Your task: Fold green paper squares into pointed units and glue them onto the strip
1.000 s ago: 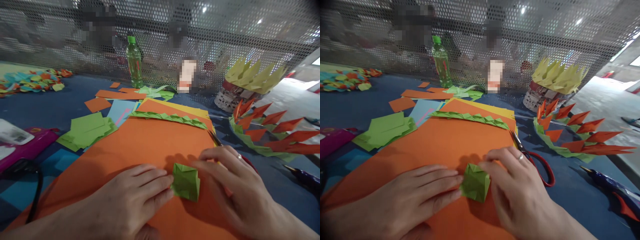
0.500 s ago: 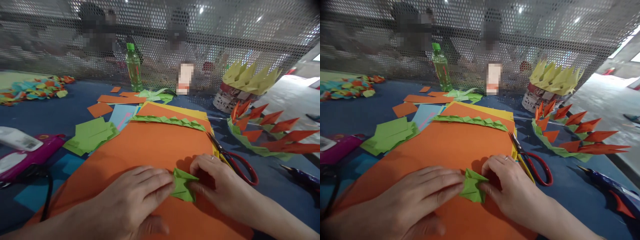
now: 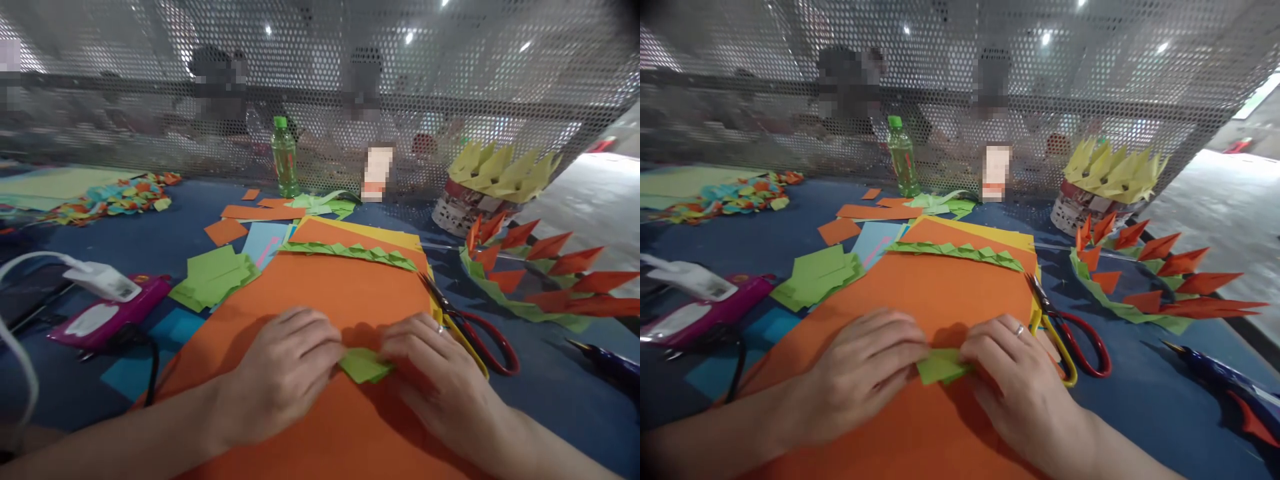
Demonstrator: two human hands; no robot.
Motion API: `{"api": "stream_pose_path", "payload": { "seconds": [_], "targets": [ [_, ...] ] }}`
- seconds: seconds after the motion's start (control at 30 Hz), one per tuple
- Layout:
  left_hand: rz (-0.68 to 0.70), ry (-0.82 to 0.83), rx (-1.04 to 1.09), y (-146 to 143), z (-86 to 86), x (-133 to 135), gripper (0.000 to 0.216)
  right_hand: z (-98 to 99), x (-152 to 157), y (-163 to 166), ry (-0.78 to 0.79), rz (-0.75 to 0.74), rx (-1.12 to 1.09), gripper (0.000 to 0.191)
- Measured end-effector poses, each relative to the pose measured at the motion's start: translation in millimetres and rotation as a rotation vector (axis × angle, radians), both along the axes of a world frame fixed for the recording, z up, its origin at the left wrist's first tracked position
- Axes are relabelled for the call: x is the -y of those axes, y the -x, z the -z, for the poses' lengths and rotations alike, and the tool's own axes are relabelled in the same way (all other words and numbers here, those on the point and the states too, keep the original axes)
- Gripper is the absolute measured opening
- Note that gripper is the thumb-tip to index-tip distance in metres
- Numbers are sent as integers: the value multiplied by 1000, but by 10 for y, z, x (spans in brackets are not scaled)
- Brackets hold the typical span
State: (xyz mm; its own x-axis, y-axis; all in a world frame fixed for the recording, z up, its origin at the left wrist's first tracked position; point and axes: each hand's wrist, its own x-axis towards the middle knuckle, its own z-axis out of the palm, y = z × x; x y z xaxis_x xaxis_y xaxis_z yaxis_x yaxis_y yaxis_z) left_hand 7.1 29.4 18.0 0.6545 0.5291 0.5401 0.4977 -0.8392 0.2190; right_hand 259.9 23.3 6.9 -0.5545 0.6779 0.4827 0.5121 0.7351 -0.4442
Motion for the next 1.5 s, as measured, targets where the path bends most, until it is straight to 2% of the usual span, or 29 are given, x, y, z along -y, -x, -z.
{"api": "stream_pose_path", "payload": {
  "seconds": [0.13,0.23,0.4,0.57,0.63,0.7,0.77,1.03,1.5],
  "targets": [
    [21,-261,-99,38,60,67,22,-44,9,14,-190,-77,104,17],
    [18,-297,-154,22,92,109,27,-43,25,31,-251,-113,214,17],
    [18,-167,-193,-3,99,144,28,-24,19,56,-189,-84,276,22],
    [7,276,25,1,93,111,17,-20,9,52,-7,-49,167,18],
    [-18,363,60,-3,95,79,20,-3,3,45,119,-18,100,19],
    [-54,389,64,-10,102,55,22,18,-7,42,232,3,50,20],
    [-80,410,68,-22,114,48,23,37,-16,47,276,35,45,20],
    [-165,405,66,-80,201,57,24,83,-12,131,68,206,172,31],
    [-186,397,9,-70,197,52,22,80,-21,125,53,201,164,28]
  ]
}}
